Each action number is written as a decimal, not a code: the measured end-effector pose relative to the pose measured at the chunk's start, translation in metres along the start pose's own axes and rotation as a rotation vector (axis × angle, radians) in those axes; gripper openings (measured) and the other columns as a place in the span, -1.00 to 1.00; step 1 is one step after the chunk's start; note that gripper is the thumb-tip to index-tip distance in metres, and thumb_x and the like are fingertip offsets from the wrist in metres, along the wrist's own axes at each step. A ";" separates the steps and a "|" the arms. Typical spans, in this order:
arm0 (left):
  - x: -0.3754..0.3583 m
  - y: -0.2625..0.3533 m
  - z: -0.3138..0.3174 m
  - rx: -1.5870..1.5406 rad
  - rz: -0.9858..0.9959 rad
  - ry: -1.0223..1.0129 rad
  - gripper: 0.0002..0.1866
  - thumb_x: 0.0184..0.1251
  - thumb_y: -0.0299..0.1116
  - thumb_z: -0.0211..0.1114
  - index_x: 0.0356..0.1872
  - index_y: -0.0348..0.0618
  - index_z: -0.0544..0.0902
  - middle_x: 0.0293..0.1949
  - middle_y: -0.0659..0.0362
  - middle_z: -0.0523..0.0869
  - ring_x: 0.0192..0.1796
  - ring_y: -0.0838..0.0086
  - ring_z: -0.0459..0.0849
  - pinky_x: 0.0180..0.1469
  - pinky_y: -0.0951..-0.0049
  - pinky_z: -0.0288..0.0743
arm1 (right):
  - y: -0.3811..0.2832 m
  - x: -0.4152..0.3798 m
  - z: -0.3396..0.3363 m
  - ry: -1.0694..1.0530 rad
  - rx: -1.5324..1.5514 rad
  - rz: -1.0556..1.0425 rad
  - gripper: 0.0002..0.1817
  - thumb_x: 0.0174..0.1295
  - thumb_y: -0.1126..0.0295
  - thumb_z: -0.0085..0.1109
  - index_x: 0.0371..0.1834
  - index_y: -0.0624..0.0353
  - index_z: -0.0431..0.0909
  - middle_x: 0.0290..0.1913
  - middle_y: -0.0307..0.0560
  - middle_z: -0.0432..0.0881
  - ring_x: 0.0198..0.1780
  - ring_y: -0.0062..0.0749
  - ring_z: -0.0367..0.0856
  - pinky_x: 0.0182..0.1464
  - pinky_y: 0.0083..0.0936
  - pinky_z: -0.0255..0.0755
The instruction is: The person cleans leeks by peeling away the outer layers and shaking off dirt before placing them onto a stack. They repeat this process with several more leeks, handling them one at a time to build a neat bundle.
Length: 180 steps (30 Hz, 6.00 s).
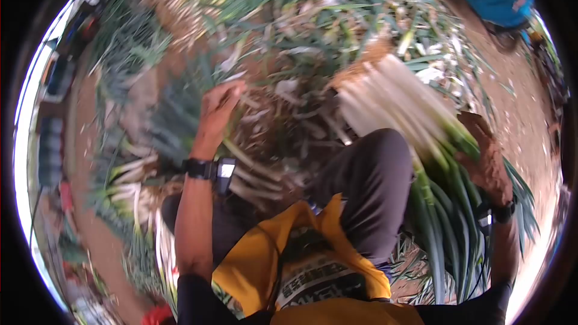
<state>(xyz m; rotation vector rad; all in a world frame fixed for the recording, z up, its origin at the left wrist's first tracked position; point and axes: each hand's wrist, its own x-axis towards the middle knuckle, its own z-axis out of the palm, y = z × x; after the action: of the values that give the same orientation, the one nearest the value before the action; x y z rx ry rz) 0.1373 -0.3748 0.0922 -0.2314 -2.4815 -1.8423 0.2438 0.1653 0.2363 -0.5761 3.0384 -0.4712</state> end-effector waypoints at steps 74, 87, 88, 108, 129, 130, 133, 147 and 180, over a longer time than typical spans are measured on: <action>-0.107 0.023 -0.083 -1.489 -0.407 0.426 -0.41 0.54 -0.14 0.31 0.33 -0.33 0.32 0.27 -0.31 0.55 0.32 -0.04 0.60 0.36 -0.03 0.57 | -0.289 0.128 0.196 -1.004 1.122 -0.247 -0.67 0.23 0.40 0.41 0.06 0.22 0.66 -0.03 -0.16 0.72 0.01 -0.47 0.64 0.15 -0.48 0.49; -0.122 0.060 -0.112 -1.393 0.013 0.457 -0.65 0.50 -0.32 0.37 0.08 -0.34 0.50 0.15 -0.21 0.62 0.23 0.10 0.65 0.35 0.13 0.60 | -0.293 0.119 0.180 -0.695 1.081 -0.299 -0.38 0.24 0.36 0.45 0.36 0.22 0.46 0.01 -0.13 0.69 0.08 -0.40 0.63 0.19 -0.34 0.50; -0.123 0.063 -0.113 -1.375 0.011 0.449 -0.65 0.50 -0.33 0.36 0.10 -0.33 0.50 0.14 -0.18 0.63 0.22 0.12 0.66 0.34 0.14 0.61 | -0.299 0.120 0.183 -0.540 1.061 -0.303 -0.36 0.23 0.36 0.46 0.37 0.24 0.44 -0.01 -0.11 0.70 0.03 -0.42 0.64 0.15 -0.33 0.52; -0.131 0.056 -0.131 -1.248 0.082 0.581 -0.64 0.51 -0.31 0.35 0.13 -0.35 0.50 0.09 -0.11 0.66 0.14 0.14 0.68 0.32 0.12 0.58 | -0.278 0.136 0.221 0.025 0.953 -0.258 -0.91 0.29 0.58 0.30 -0.28 0.24 0.55 -0.36 -0.21 0.61 -0.30 -0.47 0.59 -0.19 -0.48 0.50; -0.126 0.050 -0.127 -1.243 0.140 0.578 -0.64 0.55 -0.32 0.30 0.15 -0.35 0.46 0.20 -0.19 0.58 0.30 0.06 0.58 0.46 0.06 0.48 | -0.309 0.137 0.210 0.238 0.667 -0.417 -0.85 0.24 0.60 0.32 -0.23 0.21 0.53 -0.25 -0.04 0.67 -0.33 -0.22 0.62 -0.18 -0.41 0.52; -0.127 0.052 -0.127 -1.254 0.134 0.586 -0.64 0.55 -0.32 0.30 0.15 -0.36 0.45 0.19 -0.18 0.58 0.29 0.07 0.59 0.45 0.06 0.48 | -0.303 0.138 0.210 0.179 0.855 -0.350 -0.88 0.30 0.59 0.28 -0.23 0.21 0.52 -0.26 -0.08 0.67 -0.32 -0.30 0.61 -0.17 -0.44 0.51; -0.130 0.056 -0.128 -1.289 0.132 0.608 -0.63 0.55 -0.32 0.30 0.15 -0.37 0.44 0.16 -0.16 0.58 0.25 0.09 0.60 0.43 0.07 0.50 | -0.294 0.137 0.203 -0.005 1.361 -0.124 -0.92 0.54 0.51 0.09 -0.19 0.15 0.46 -0.30 -0.25 0.63 -0.27 -0.57 0.57 -0.10 -0.54 0.47; -0.145 0.059 -0.154 -1.336 0.298 0.592 -0.75 0.52 -0.40 0.31 0.08 -0.27 0.52 -0.05 0.03 0.58 0.05 0.25 0.56 0.25 0.22 0.53 | -0.194 0.094 0.206 -0.362 0.315 -0.300 -0.82 0.21 0.60 0.18 -0.13 0.25 0.60 -0.32 0.23 0.63 -0.21 0.16 0.66 -0.13 -0.18 0.52; -0.180 0.054 -0.193 -1.629 0.509 0.539 -0.67 0.70 -0.09 0.04 -0.17 -0.16 0.46 -0.30 0.16 0.53 -0.18 0.39 0.54 0.04 0.31 0.52 | -0.205 0.041 0.236 -0.280 0.155 -0.212 -0.15 0.13 0.34 0.46 0.51 0.29 0.30 0.37 0.29 0.48 0.32 0.05 0.55 0.37 -0.29 0.43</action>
<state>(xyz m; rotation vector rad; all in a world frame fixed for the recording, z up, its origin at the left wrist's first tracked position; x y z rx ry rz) 0.3127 -0.5604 0.1776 -0.2678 -0.1534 -2.5550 0.2947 -0.1001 0.0733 -0.8769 2.6623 -0.5721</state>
